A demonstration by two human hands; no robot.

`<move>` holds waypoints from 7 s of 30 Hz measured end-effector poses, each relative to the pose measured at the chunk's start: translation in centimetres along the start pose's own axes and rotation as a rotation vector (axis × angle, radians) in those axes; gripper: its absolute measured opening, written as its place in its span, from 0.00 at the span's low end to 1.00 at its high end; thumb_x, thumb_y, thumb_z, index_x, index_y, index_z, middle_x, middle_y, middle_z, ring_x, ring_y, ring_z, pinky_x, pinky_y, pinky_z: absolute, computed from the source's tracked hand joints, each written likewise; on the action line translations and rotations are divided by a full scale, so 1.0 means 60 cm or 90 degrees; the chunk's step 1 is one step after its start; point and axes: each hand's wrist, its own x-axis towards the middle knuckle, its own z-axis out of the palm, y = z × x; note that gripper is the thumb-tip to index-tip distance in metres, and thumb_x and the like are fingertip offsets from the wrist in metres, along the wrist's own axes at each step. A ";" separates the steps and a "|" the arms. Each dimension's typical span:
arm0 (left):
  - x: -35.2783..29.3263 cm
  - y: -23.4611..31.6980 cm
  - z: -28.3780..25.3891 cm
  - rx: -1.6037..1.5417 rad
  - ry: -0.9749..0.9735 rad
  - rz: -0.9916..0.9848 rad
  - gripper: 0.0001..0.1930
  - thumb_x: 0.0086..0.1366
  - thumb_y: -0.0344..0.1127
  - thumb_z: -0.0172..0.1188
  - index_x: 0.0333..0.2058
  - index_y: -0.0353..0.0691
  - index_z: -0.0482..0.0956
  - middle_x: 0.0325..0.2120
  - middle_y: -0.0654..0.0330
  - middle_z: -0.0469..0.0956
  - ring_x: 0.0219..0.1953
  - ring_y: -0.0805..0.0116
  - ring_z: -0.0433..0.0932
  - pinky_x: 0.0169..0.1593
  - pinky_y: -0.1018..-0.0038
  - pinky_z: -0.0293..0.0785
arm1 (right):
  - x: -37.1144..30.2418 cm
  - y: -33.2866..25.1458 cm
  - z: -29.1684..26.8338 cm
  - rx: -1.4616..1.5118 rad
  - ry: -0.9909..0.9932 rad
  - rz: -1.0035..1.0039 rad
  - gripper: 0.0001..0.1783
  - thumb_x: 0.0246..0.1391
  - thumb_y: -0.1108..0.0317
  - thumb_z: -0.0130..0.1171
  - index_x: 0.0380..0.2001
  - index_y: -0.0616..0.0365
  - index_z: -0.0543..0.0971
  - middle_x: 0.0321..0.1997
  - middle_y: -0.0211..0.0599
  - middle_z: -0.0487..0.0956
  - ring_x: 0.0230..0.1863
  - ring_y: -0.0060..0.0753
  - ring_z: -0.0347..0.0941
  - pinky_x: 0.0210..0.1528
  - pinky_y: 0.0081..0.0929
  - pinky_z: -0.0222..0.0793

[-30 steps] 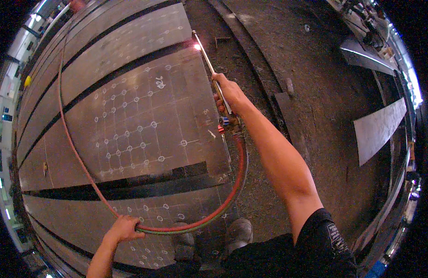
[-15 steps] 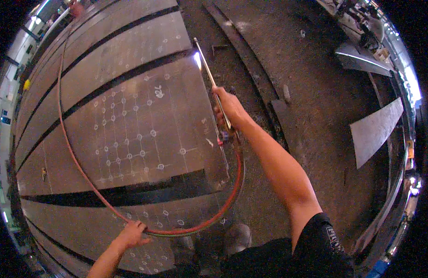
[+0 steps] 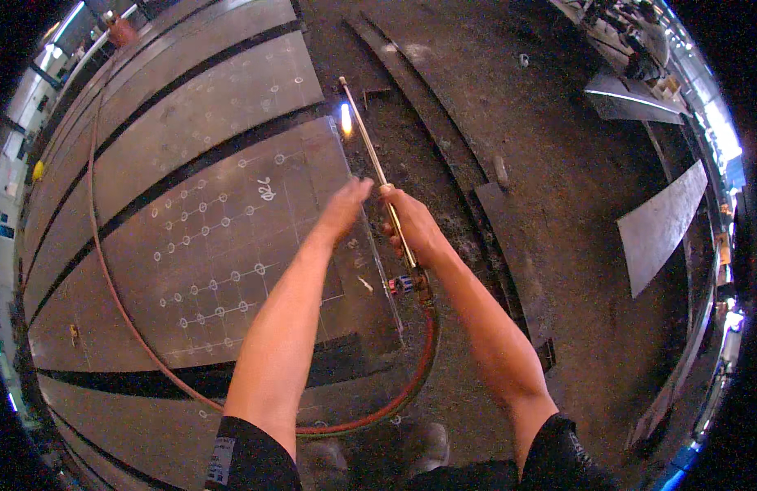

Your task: The person uses a handheld oxy-acetylene torch to cut a large metal sheet along pre-marked lines. They heat the metal, then apply oxygen to sever it, creating sparks and a glowing cut line. The person moves along the sheet to complete multiple straight cuts.

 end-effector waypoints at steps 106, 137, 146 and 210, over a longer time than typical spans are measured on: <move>-0.457 -0.140 0.202 -0.638 0.316 -0.440 0.11 0.62 0.32 0.60 0.39 0.33 0.71 0.33 0.55 0.75 0.38 0.57 0.79 0.43 0.63 0.80 | -0.003 0.037 -0.022 0.113 0.053 0.045 0.27 0.53 0.38 0.52 0.37 0.53 0.72 0.23 0.33 0.69 0.15 0.27 0.64 0.16 0.29 0.63; -0.393 -0.094 0.164 -0.609 0.319 -0.312 0.10 0.64 0.33 0.60 0.36 0.31 0.73 0.27 0.55 0.76 0.29 0.64 0.79 0.37 0.68 0.78 | -0.020 0.008 -0.011 0.072 0.053 0.077 0.30 0.55 0.39 0.48 0.47 0.54 0.72 0.22 0.29 0.68 0.15 0.20 0.61 0.15 0.23 0.60; -0.403 -0.098 0.192 -0.640 0.329 -0.337 0.08 0.62 0.31 0.62 0.35 0.34 0.72 0.28 0.55 0.77 0.30 0.58 0.80 0.39 0.60 0.81 | -0.014 0.016 -0.012 0.068 0.037 0.056 0.30 0.55 0.39 0.49 0.46 0.54 0.73 0.22 0.29 0.68 0.15 0.19 0.61 0.15 0.23 0.61; -0.401 -0.056 0.184 -0.643 0.288 -0.310 0.14 0.62 0.29 0.61 0.40 0.31 0.66 0.34 0.54 0.72 0.35 0.54 0.81 0.38 0.66 0.84 | 0.049 -0.012 -0.011 -0.015 -0.029 0.097 0.27 0.55 0.39 0.49 0.40 0.53 0.72 0.19 0.29 0.68 0.13 0.20 0.62 0.13 0.25 0.61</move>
